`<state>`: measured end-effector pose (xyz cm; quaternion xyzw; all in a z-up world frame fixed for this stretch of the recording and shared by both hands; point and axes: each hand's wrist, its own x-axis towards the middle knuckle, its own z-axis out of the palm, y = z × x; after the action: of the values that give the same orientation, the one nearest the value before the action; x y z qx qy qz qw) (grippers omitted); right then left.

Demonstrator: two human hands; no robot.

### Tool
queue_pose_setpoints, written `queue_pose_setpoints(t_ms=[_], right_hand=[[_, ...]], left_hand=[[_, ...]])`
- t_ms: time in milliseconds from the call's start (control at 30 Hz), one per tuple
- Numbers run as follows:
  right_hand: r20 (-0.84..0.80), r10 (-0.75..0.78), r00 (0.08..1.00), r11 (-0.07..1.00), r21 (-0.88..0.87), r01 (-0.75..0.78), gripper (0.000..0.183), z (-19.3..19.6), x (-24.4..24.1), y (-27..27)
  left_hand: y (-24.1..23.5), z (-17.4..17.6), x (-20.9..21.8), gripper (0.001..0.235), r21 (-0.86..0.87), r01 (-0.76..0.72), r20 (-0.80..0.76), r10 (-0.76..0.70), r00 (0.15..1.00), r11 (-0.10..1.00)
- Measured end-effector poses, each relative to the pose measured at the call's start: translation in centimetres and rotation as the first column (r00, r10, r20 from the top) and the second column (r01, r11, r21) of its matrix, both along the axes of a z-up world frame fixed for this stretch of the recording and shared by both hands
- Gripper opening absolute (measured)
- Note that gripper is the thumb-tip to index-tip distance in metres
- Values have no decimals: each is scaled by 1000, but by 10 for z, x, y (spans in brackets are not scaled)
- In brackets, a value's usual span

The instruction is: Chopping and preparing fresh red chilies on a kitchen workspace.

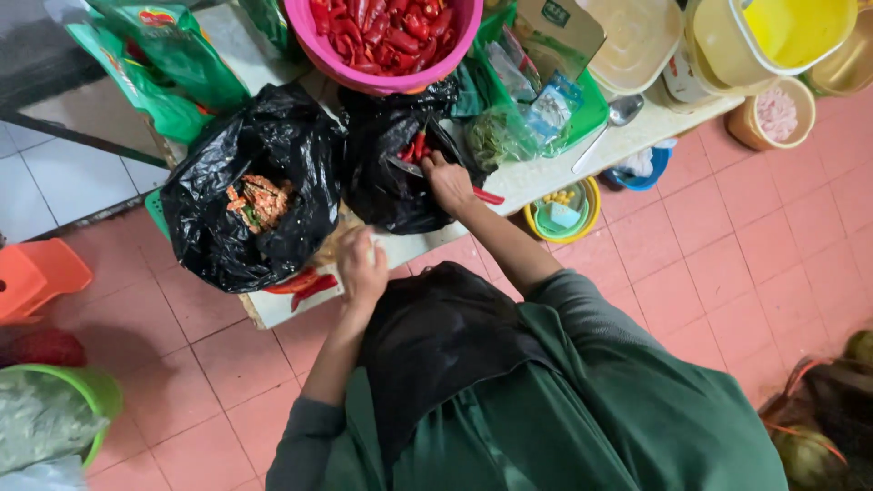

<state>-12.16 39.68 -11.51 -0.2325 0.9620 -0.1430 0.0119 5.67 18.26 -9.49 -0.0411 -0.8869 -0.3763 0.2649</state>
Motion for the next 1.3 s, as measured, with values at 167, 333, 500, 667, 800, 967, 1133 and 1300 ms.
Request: queue_pose_setpoints(t_ms=[167, 333, 500, 667, 800, 967, 1133, 1300], right_hand=[[32, -91, 995, 995, -41, 92, 37, -10, 10, 12], [165, 45, 985, 984, -179, -15, 33, 5, -17, 35], [651, 280, 705, 781, -582, 227, 36, 57, -21, 45], [634, 266, 726, 775, -588, 230, 31, 115, -2, 50], [604, 252, 756, 723, -636, 267, 37, 141, 30, 30], [370, 136, 919, 751, -644, 148, 33, 152, 38, 1], [460, 192, 867, 663, -712, 231, 29, 155, 30, -29], [506, 476, 719, 614, -777, 140, 14, 144, 32, -72]], left_hand=[[27, 40, -88, 33, -357, 222, 195, -160, 968, 907], [-10, 19, -124, 43, -578, 203, 639, 283, 716, 791], [-4, 50, -116, 22, -521, -36, 364, 260, 895, 853], [29, 42, -96, 13, -128, -84, 269, 116, 956, 988], [44, 42, -93, 33, 954, -195, 291, -541, 789, 229], [32, 83, -82, 41, 998, 6, 33, -575, 817, 65], [4, 87, -68, 41, 759, 189, 184, -484, 855, 623], [-42, 100, -44, 33, 136, 195, 160, -215, 963, 971]])
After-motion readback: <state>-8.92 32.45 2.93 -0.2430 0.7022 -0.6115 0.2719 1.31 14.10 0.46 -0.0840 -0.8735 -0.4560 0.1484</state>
